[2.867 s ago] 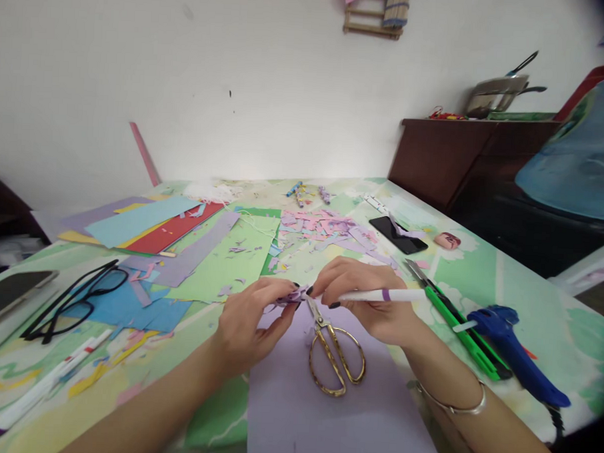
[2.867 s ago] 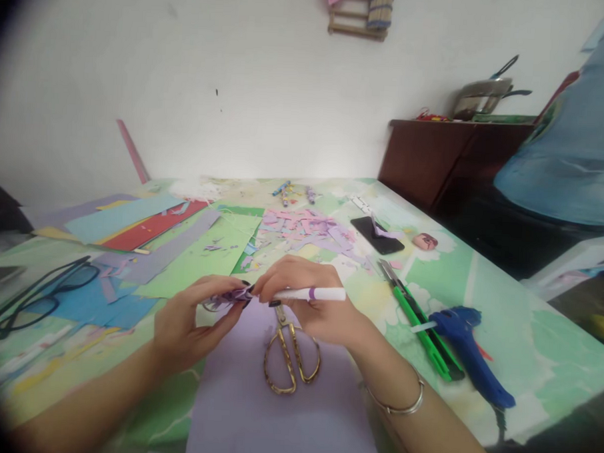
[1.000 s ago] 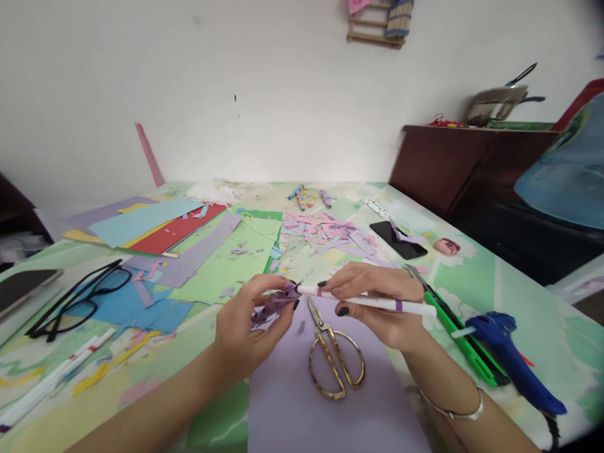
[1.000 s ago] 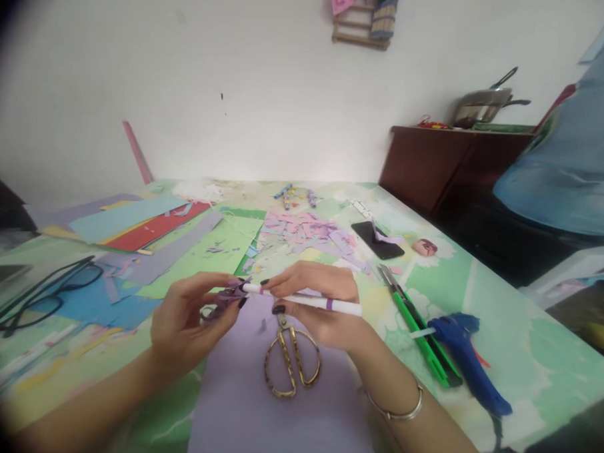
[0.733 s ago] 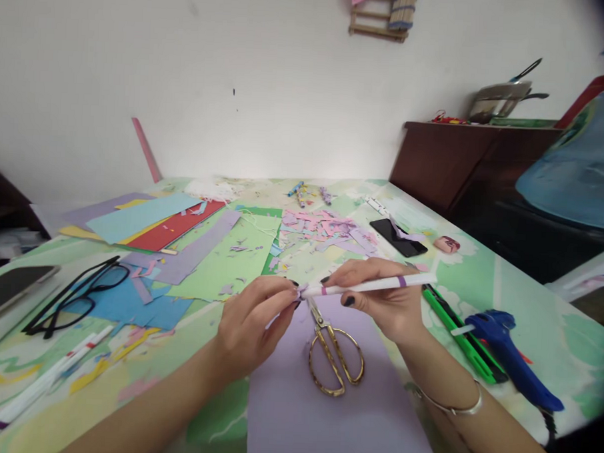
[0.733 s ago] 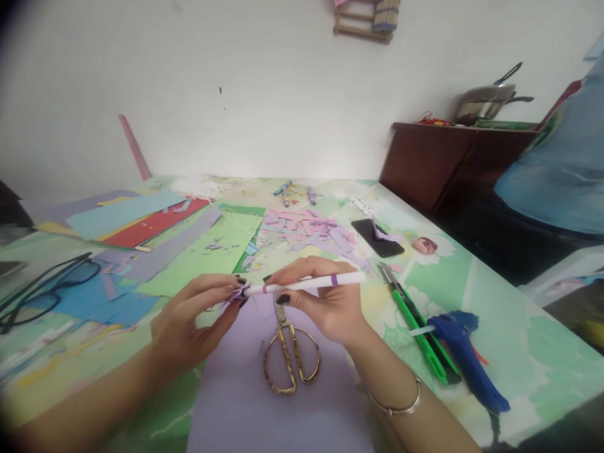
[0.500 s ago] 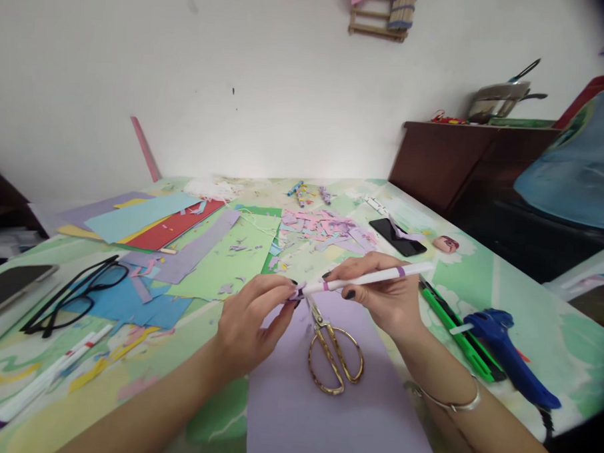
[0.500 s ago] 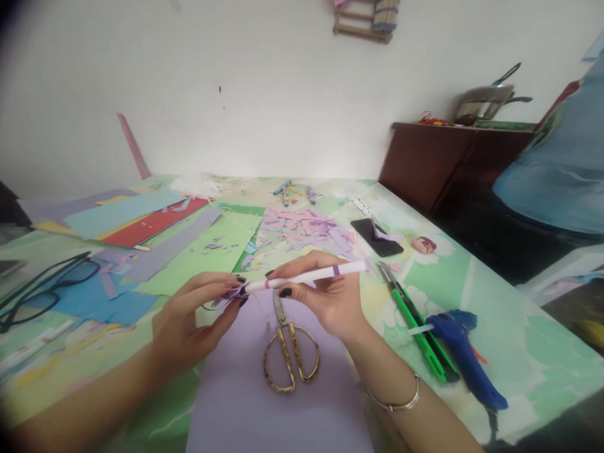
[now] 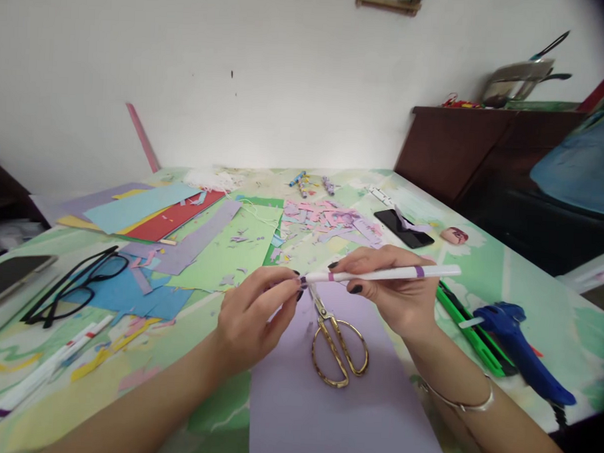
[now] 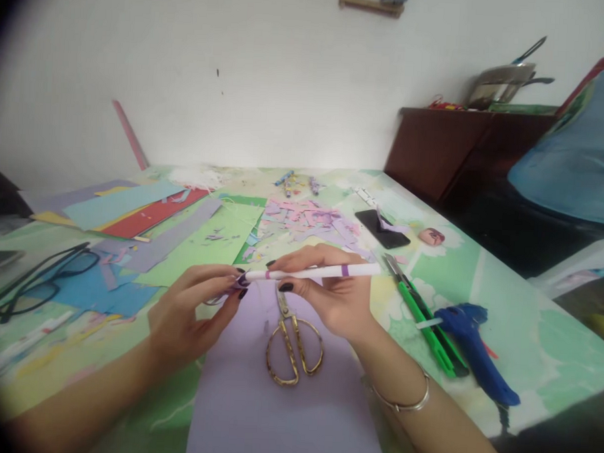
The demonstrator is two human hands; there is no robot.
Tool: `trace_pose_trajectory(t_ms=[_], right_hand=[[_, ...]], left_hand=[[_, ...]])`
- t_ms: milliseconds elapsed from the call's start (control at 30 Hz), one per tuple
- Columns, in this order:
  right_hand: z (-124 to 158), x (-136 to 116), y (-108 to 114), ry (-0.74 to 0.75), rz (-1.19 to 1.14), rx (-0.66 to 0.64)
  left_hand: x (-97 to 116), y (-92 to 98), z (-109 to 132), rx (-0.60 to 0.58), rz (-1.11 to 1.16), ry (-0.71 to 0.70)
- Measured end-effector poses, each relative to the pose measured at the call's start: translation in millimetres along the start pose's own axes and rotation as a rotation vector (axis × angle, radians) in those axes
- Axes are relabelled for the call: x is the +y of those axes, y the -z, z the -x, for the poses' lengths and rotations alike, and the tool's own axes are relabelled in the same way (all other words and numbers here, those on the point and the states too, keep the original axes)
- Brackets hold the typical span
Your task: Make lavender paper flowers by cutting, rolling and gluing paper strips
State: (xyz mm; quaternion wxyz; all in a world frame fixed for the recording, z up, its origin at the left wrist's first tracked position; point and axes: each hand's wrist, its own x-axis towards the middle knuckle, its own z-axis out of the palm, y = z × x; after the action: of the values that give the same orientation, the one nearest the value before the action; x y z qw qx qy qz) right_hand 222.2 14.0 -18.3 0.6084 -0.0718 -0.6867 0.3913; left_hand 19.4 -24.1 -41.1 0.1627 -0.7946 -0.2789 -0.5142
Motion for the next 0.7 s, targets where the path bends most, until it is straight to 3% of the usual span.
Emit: trace_pose_trajectory(t_ms=[200, 533, 633, 700], right_hand=[[0.1, 0.2, 0.0, 0.002, 0.004, 0.004], [1.0, 0.6, -1.8, 0.003, 0.014, 0.066], [0.9, 4.4, -1.8, -0.009, 0.026, 0.138], [0.1, 6.5, -1.7, -0.033, 0.005, 0.174]], left_hand=[[-1.3, -2.3, 3.8, 0.006, 0.010, 0.047], [-0.2, 0.0, 0.8, -0.018, -0.040, 0.008], [1.9, -1.7, 3.3, -0.010, 0.002, 0.113], [3.2, -3.3, 6.0, 0.012, 0.053, 0.291]])
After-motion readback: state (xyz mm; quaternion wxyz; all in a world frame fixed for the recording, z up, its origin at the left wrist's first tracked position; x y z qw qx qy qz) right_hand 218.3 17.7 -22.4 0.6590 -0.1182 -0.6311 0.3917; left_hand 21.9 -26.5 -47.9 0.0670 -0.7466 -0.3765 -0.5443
